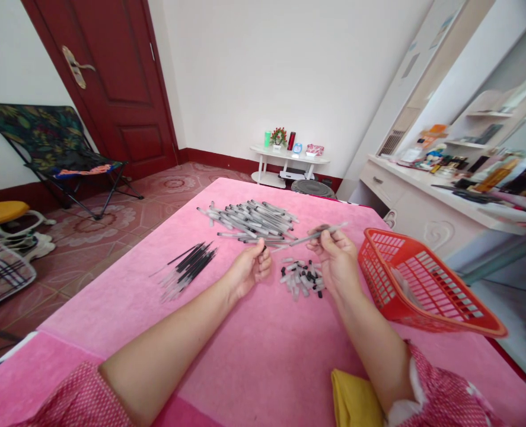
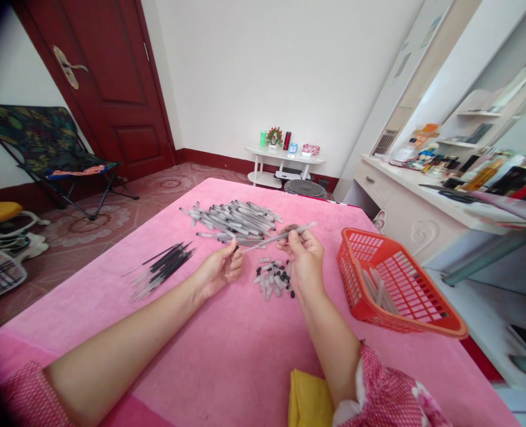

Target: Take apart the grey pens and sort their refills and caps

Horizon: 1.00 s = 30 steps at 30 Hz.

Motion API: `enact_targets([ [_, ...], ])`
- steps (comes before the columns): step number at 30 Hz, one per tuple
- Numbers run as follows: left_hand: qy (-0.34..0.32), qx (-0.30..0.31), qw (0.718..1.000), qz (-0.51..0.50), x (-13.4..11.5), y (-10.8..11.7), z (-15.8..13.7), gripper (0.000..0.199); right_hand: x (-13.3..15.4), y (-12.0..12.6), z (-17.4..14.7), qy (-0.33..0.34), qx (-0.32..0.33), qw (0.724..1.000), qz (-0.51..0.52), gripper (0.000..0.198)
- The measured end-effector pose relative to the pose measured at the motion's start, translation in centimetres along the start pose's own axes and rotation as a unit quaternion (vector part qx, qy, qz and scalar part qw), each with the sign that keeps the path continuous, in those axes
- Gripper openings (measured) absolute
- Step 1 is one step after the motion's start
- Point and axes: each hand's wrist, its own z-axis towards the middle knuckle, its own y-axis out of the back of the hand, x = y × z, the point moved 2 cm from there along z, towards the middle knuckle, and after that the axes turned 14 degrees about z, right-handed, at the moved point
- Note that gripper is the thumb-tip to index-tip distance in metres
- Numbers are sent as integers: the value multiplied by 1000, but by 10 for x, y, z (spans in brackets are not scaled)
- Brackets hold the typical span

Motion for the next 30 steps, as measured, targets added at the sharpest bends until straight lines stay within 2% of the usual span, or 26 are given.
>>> enact_targets([
  [2,-32,-40,999,9,1,-1,1,25,-1,2,2,-17,-10,1000,10,20],
  [4,-36,-31,999,-5,1,-5,0,17,-3,2,1,-28,-9,1000,11,20],
  [6,-12,-5,1000,-27,0,-9,-2,18,-6,0,-1,-35,-5,999,0,20],
  [8,12,11,1000,-21,-2,-11,-4,28,-8,-3,-3,-39,-3,999,-16,21],
  [11,-14,9,998,63,-5,-12,-7,38,-8,-5,-4,-44,-5,999,-24,22],
  [15,-81,-1,978,195,-9,-10,-9,39,-2,-1,0,-39,-19,999,-17,22],
  [20,-100,-29,942,320,-25,-5,-14,41,23,10,12,62,-89,994,16,19],
  [23,-119,-84,902,406,-43,14,-24,42,38,13,16,113,-111,987,10,18],
  [26,-118,-220,844,474,-62,51,-47,39,44,11,16,120,-97,988,-25,18],
  [27,-112,-273,811,505,-68,66,-57,38,43,10,17,114,-87,989,-40,18],
  [28,-92,-300,772,553,-73,79,-67,38,42,9,17,101,-76,990,-58,19],
  [30,-61,-342,675,651,-82,102,-87,36,36,9,17,58,-49,992,-101,21],
])
